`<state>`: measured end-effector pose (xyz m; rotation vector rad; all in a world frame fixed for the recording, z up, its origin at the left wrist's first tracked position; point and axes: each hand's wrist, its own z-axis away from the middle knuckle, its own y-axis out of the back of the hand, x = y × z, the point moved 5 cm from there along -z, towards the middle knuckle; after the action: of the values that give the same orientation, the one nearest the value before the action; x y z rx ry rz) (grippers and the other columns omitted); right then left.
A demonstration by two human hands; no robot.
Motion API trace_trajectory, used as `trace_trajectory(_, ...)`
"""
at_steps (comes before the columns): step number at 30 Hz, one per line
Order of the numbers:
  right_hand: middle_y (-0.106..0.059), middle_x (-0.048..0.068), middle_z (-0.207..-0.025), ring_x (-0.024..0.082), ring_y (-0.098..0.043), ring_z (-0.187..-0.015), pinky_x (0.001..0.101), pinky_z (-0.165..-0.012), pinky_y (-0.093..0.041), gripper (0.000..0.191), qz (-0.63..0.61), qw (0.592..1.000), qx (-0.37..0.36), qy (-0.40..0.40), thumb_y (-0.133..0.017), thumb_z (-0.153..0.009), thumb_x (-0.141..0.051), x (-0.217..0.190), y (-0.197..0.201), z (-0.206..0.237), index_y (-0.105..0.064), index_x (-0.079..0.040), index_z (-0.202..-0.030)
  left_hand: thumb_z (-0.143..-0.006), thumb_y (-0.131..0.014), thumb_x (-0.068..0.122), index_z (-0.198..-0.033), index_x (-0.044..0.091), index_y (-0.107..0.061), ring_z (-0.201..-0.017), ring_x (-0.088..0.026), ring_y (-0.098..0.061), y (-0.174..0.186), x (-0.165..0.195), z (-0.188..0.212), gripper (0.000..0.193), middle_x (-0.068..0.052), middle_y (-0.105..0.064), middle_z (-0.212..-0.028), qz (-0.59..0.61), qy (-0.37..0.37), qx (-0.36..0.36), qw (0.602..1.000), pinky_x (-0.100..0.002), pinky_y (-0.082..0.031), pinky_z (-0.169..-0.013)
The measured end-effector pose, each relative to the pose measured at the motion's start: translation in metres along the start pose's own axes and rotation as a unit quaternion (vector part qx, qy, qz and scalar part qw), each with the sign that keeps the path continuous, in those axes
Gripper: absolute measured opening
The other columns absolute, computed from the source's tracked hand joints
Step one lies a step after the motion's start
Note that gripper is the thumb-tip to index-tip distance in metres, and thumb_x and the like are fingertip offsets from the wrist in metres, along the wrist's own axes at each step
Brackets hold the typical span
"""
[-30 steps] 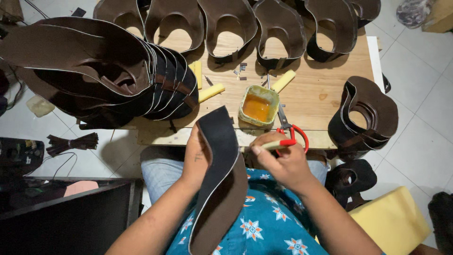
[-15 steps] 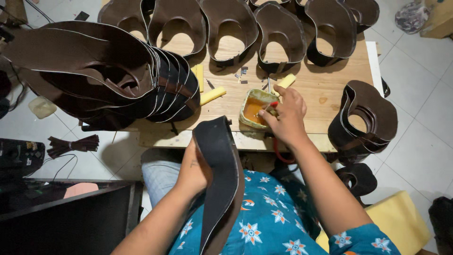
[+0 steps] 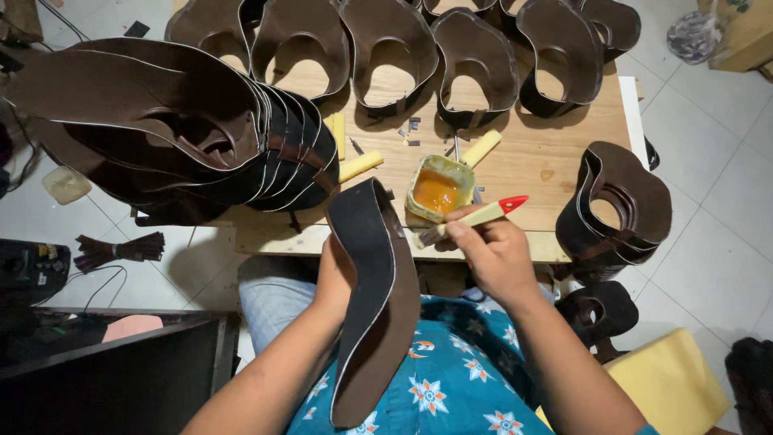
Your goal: The person holds a shoe upper in one hand and brushes adhesive along its edge with a brush dipped in a small container of glue. They set the finished piece on the table, pick up the next upper, and repeat the gluing on its edge.
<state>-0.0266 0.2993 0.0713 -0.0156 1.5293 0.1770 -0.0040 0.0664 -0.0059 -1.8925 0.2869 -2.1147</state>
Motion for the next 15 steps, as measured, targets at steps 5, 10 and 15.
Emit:
trace_trajectory(5, -0.075, 0.006, -0.096, 0.013, -0.069, -0.089, 0.0280, -0.081, -0.056, 0.022, 0.075, 0.992, -0.052, 0.085, -0.069, -0.097, -0.016, -0.022, -0.015, 0.003, -0.071, 0.001, -0.110, -0.099, -0.057, -0.001, -0.106, -0.001, -0.066, -0.080, -0.014, -0.066, -0.007, 0.005, 0.004, 0.012, -0.007, -0.070, -0.091, 0.081, 0.013, -0.012, 0.997, -0.029, -0.055, -0.068)
trace_trajectory(10, -0.075, 0.007, -0.094, 0.015, -0.070, -0.086, 0.0283, -0.079, -0.055, 0.013, 0.166, 0.973, -0.079, 0.139, -0.070, -0.096, -0.009, -0.045, -0.022, 0.008, -0.072, 0.001, -0.104, -0.102, -0.051, 0.005, -0.109, -0.002, -0.067, -0.082, -0.016, -0.070, -0.002, 0.002, -0.001, 0.019, -0.008, -0.072, -0.096, 0.022, 0.019, -0.031, 0.999, -0.029, -0.058, -0.072)
trace_trajectory(15, -0.073, 0.008, -0.098, 0.015, -0.069, -0.088, 0.0282, -0.080, -0.055, 0.010, 0.164, 0.961, -0.046, 0.218, -0.066, -0.099, -0.007, -0.059, -0.023, 0.012, -0.069, 0.001, -0.105, -0.104, -0.044, 0.020, -0.113, 0.001, -0.063, -0.090, -0.018, -0.070, 0.001, -0.020, -0.006, 0.028, -0.009, -0.071, -0.101, 0.325, 0.125, 0.014, 0.937, -0.032, -0.059, -0.080)
